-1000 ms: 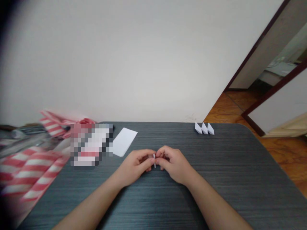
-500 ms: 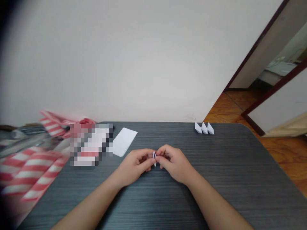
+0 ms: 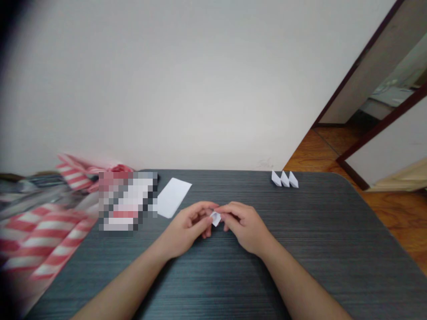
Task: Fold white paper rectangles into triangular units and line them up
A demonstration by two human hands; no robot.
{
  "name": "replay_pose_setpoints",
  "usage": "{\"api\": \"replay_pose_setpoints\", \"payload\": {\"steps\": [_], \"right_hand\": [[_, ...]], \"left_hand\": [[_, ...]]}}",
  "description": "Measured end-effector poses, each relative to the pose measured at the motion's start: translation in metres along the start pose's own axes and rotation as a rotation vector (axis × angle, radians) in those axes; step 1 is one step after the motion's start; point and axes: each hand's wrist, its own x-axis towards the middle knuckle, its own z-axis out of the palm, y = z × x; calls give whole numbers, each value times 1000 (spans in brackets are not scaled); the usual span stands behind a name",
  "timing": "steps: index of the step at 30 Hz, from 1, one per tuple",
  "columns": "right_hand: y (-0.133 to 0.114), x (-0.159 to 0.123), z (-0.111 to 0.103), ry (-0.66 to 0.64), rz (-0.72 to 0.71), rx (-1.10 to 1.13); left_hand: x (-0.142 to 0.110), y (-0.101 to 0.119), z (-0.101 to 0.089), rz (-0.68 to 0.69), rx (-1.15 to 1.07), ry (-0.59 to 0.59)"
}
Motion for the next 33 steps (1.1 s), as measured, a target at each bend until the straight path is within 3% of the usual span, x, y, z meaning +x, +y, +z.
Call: {"api": "replay_pose_setpoints", "payload": {"steps": [10,17,22,30,33], "right_hand": [[0,1,-1,-6,-121,2],[4,-2,6,19,116,109],[-2,0,5,-22,81,-126],[-4,-1,2,-20,84,-132],[-6,-1,2,3,66,-115]], "left_hand": [[2,1,1,-6,-53,28],[2,-1,2,-4,-35,27],[2,-3,0,1,10,24],[2,-3,0,-9,41,40],[2,-1,-1,-13,124,-8]]}}
